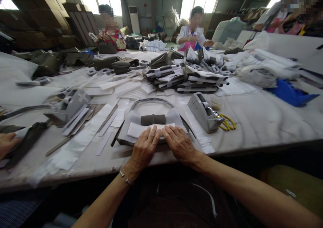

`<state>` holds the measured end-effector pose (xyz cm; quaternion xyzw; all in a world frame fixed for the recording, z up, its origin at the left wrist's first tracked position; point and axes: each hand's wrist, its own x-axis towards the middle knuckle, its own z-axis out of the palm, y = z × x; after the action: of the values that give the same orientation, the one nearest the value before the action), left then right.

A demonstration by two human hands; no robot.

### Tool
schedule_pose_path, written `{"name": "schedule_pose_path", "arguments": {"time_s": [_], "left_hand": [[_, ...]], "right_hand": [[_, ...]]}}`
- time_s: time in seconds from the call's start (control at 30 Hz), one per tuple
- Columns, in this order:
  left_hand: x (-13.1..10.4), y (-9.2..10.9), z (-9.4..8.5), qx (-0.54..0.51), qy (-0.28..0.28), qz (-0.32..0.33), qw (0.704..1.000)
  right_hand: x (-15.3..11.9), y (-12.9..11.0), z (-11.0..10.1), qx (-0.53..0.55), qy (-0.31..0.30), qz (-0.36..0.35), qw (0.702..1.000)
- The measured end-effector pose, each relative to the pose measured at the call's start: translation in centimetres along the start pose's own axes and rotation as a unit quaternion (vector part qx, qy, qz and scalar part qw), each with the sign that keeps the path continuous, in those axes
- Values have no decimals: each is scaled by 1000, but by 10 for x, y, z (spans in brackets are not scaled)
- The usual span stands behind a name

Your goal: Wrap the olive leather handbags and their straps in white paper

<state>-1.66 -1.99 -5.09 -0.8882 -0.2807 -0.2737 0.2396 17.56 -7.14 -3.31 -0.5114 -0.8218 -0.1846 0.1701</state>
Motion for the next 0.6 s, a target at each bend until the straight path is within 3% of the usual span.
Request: {"name": "schedule_pose_path", "arguments": {"time_s": [0.1, 0.17, 0.27, 0.33, 0.4, 0.47, 0.53, 0.6], "left_hand": [[0, -1, -1, -7, -3, -1, 1000], [-1, -2, -1, -15, -3, -4, 1000], [0, -3, -3, -23, 4, -12, 1000], [0, -3, -4, -27, 7, -16, 999], [1, -3, -4, -32, 4, -19, 999], [1, -3, -4, -38, -2, -22, 999], [1, -3, -4, -45, -6, -27, 999], [0, -2, -4, -48, -8, -32, 998]], "right_hand": [[9, 18, -28, 122, -19, -8, 992], [13, 47, -53, 217, 10, 34, 976], [8, 117, -78, 231, 114, 231, 938], [-3, 172, -79, 177, 139, 354, 908], [-18, 222, -68, 109, 80, 417, 899], [-32, 259, -51, 39, -26, 456, 889], [-43, 281, -31, -5, -143, 475, 868], [-50, 290, -14, -19, -215, 479, 851]]}}
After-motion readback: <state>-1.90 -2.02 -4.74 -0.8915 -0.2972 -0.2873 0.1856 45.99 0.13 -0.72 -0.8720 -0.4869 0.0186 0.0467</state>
